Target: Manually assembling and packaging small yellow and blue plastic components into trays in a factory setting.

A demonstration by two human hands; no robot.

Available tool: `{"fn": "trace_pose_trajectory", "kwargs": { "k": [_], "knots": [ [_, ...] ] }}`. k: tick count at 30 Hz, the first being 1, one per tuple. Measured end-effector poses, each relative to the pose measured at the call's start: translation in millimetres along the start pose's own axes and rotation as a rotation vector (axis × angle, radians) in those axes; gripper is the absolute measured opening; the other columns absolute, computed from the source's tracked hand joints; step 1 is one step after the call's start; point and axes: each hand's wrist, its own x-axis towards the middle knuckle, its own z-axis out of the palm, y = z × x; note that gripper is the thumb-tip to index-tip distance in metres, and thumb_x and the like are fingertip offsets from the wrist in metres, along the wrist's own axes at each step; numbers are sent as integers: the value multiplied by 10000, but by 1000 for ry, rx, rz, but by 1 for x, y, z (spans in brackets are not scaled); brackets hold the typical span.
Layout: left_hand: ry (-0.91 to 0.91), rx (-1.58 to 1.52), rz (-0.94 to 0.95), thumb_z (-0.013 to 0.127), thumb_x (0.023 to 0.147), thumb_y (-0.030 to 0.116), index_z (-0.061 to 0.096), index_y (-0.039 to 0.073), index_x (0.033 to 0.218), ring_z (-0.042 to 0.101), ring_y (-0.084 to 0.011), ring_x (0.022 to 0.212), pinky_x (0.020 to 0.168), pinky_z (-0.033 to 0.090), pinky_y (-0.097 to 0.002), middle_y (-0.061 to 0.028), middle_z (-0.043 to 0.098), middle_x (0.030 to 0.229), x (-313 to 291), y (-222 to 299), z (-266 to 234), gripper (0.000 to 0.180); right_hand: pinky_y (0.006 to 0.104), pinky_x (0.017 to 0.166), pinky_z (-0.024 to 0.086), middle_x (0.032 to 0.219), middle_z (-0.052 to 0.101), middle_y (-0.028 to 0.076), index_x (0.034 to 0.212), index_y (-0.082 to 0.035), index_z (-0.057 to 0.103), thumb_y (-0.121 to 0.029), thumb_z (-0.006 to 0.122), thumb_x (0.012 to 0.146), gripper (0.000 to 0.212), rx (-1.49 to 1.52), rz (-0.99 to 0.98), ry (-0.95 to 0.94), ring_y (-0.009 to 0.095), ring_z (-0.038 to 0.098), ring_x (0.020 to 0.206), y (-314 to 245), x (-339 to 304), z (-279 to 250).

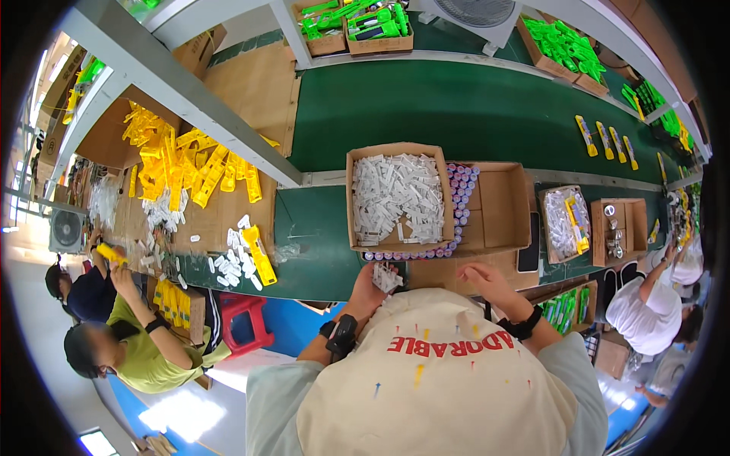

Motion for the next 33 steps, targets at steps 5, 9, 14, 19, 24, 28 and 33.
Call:
{"fn": "trace_pose_trajectory", "kwargs": {
  "k": [5, 9, 14, 19, 24, 28, 33],
  "knots": [
    [43, 89, -18, 383, 856, 263, 491, 78, 1014, 480, -263, 1006, 889, 364, -454, -114, 530, 1022, -22, 2, 31, 266, 253, 770, 427, 936, 586, 57, 993, 2, 562, -209, 469, 880, 258, 36, 3, -11, 123, 539, 860, 0, 3, -7],
    [85, 305, -106, 422, 839, 282, 457, 81, 1094, 410, -276, 1105, 957, 307, -426, -108, 467, 1153, -25, 7, 24, 326, 249, 774, 424, 944, 588, 62, 996, -2, 563, -215, 473, 880, 259, 39, 18, -22, 127, 541, 880, 7, 4, -12],
    [256, 479, -140, 450, 840, 266, 414, 60, 1195, 402, -253, 1132, 930, 339, -371, -122, 442, 1191, -32, 7, 28, 412, 255, 779, 422, 950, 588, 67, 1006, -1, 563, -218, 478, 879, 265, -3, 83, -13, 130, 539, 889, 13, 0, -10],
    [260, 999, 163, 473, 840, 238, 426, 23, 1197, 536, -173, 932, 748, 416, -289, -113, 560, 1057, -39, 6, 19, 419, 262, 770, 425, 941, 588, 69, 1003, 5, 561, -216, 483, 877, 266, -25, 107, 10, 132, 539, 878, 18, -1, -10],
    [359, 1222, 300, 484, 831, 220, 541, -15, 1011, 586, -168, 793, 639, 452, -281, -100, 622, 858, -46, 23, 0, 301, 280, 735, 438, 892, 598, 87, 985, -1, 564, -217, 487, 870, 256, -166, 88, 25, 155, 561, 819, 10, 1, -4],
    [528, 1665, 398, 481, 804, 210, 590, -1, 838, 599, -231, 739, 616, 463, -333, -132, 625, 813, -53, 39, -14, 240, 292, 716, 444, 875, 601, 120, 962, -33, 581, -239, 488, 858, 249, -403, 175, -150, 206, 573, 790, 8, 11, 6],
    [-21, 2003, 453, 476, 790, 211, 597, 19, 773, 593, -316, 691, 632, 460, -372, -136, 620, 787, -39, 27, -51, 227, 299, 728, 437, 885, 603, 127, 949, -44, 587, -258, 456, 870, 263, -407, 107, -469, 236, 568, 808, 50, 41, 25]
  ]
}}
